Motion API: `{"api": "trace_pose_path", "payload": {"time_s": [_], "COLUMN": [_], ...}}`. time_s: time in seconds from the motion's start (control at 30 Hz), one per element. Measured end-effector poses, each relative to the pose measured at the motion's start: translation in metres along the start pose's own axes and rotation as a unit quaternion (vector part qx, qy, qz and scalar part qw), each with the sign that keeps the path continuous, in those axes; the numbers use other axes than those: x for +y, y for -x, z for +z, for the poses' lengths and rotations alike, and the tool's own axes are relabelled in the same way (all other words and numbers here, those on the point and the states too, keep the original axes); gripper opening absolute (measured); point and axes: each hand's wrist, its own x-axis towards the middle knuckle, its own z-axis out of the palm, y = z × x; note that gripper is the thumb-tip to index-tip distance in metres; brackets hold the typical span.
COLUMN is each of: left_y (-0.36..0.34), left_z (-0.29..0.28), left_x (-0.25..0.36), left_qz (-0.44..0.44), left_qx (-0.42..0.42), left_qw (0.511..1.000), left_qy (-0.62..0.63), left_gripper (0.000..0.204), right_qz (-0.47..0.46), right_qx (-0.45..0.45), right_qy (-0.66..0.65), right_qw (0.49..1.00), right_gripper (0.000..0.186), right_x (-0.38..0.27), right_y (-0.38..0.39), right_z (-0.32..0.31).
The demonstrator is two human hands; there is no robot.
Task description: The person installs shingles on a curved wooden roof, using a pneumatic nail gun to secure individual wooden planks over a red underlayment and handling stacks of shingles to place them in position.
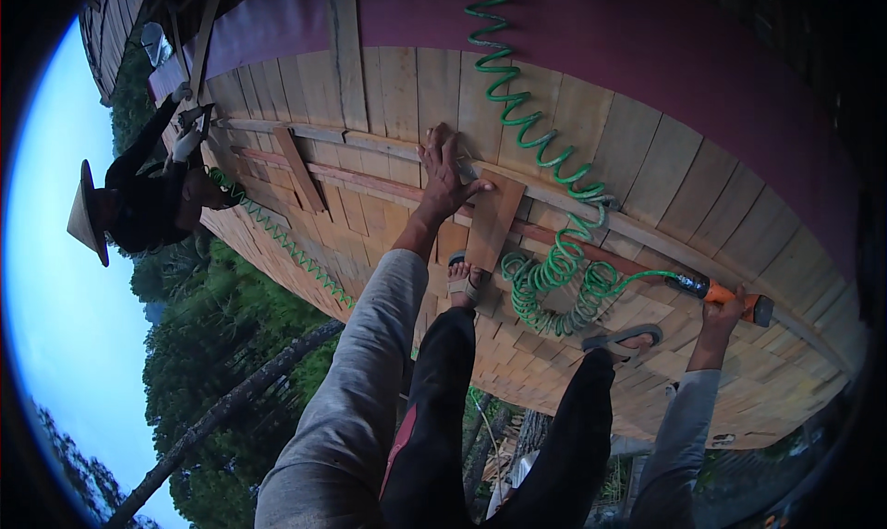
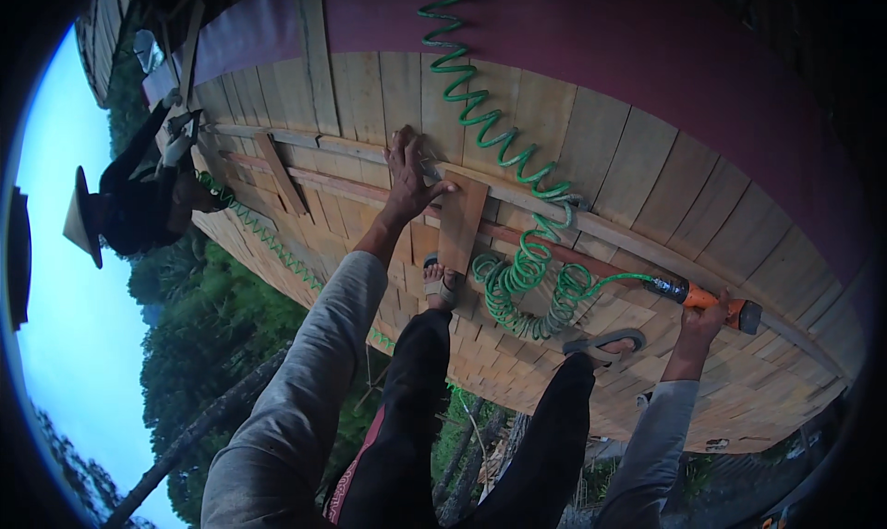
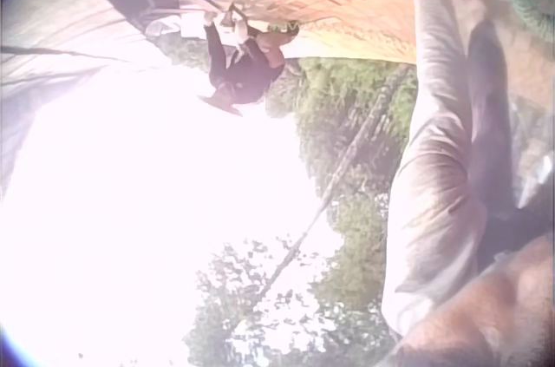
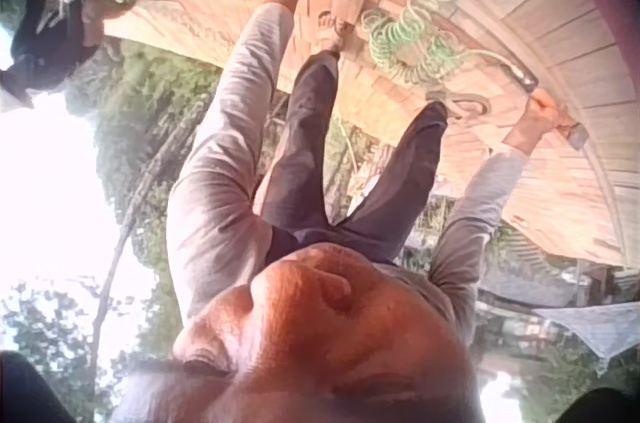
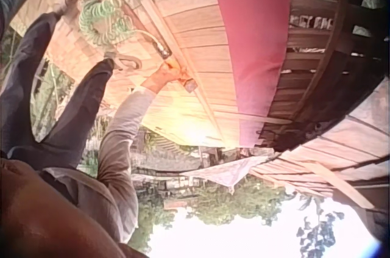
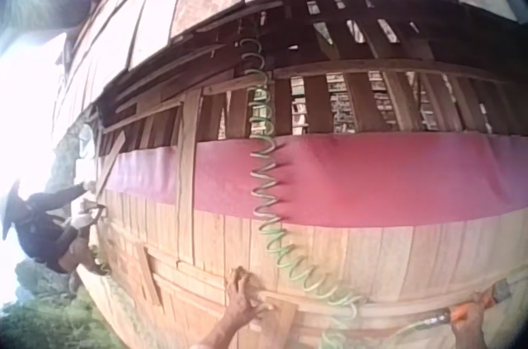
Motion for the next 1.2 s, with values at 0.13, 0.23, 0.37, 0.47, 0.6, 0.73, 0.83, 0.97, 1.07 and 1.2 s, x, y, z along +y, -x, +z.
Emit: {"api": "trace_pose_path", "payload": {"time_s": [0.13,0.23,0.37,0.47,0.6,0.73,0.83,0.97,1.07,1.2], "left_y": [-0.006,-0.004,0.024,0.042,0.061,0.063,0.068,0.058,0.049,0.032], "left_z": [-0.003,0.009,-0.001,0.028,0.049,0.051,0.049,0.081,0.093,0.111], "left_x": [0.006,0.011,0.025,0.045,0.046,0.055,0.053,0.071,0.067,0.079], "left_qz": [-0.005,0.029,-0.068,-0.208,-0.326,-0.464,-0.434,-0.414,-0.381,-0.409], "left_qx": [-0.026,0.017,0.071,0.108,0.13,-0.026,0.076,0.249,0.288,0.303], "left_qw": [0.999,0.999,0.994,0.971,0.931,0.837,0.878,0.872,0.878,0.86], "left_qy": [-0.024,-0.014,-0.05,0.04,0.103,0.288,0.19,0.075,0.034,0.032], "left_gripper": [0.128,0.124,0.13,0.134,0.125,0.108,0.095,0.089,0.092,0.092], "right_qz": [0.019,-0.058,-0.036,-0.059,-0.057,-0.076,-0.076,-0.01,-0.032,-0.028], "right_qx": [-0.094,0.024,0.033,0.064,0.067,0.074,0.065,0.032,0.014,0.002], "right_qy": [0.005,0.003,-0.033,-0.04,-0.043,-0.024,-0.011,-0.022,0.007,0.026], "right_qw": [0.995,0.998,0.998,0.995,0.995,0.994,0.995,0.999,0.999,0.999], "right_gripper": [0.055,0.048,0.044,0.045,0.045,0.046,0.048,0.055,0.058,0.056], "right_x": [0.003,-0.014,0.018,0.007,0.012,0.009,0.021,-0.003,0.013,-0.005], "right_y": [0.006,-0.025,0.011,0.006,0.014,0.017,0.018,-0.002,0.009,-0.004], "right_z": [-0.005,-0.022,0.02,0.013,0.023,0.021,0.027,-0.001,0.013,-0.011]}}
